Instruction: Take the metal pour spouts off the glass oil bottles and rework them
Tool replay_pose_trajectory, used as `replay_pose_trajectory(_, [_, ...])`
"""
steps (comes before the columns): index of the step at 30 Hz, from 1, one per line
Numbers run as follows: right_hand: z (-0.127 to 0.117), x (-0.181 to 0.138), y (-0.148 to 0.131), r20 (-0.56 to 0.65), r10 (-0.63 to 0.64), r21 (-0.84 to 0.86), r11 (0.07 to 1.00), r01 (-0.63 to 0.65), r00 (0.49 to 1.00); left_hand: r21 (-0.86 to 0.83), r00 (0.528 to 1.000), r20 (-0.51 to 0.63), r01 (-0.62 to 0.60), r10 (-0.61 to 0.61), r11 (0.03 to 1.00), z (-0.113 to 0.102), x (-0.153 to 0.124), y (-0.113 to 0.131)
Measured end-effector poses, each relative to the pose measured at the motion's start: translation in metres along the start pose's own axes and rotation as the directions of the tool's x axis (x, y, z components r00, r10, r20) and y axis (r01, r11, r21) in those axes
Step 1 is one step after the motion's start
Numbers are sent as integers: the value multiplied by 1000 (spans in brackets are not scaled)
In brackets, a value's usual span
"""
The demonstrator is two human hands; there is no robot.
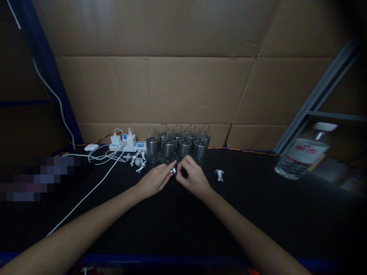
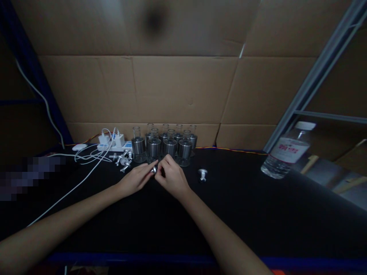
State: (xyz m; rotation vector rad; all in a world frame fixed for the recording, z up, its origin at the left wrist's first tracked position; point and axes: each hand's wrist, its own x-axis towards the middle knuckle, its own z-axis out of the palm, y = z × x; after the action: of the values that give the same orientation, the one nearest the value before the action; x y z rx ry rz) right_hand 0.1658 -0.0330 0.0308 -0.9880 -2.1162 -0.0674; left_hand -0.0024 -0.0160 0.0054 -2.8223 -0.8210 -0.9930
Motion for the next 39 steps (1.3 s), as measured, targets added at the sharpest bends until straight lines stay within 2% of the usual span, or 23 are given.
replay_pose_trajectory(4, [3,1,2,-57,72,192,980,-60,996,-8,1000,-12,20,-20,1000,1,0,-2])
replay_pose_trajectory(8, [3,3,5,-10,118,317,942,-109,993,9,998,-30,46,-46,999,2,0,-4])
replay_pose_trajectory(12, [2,3,7,16,117,335,935,-116,993,16,998,-31,56,-56,998,1,0,-5])
replay_pose_trajectory(18, [1,0,8,41,16,265,964,-27,999,23,998,-3,63,-63,998,0,-1,-4])
replay_pose_trajectory(24, [-3,-1,10,133,-7,254,967,-27,991,294,994,36,89,-104,952,-3,2,2])
replay_pose_trajectory(29, [-5,1,7,159,34,370,924,-92,987,475,999,17,25,-37,879,-6,5,5])
replay_pose_trajectory(39, [-1,2,1,61,213,553,806,-211,975,577,996,5,-71,84,814,-18,11,7])
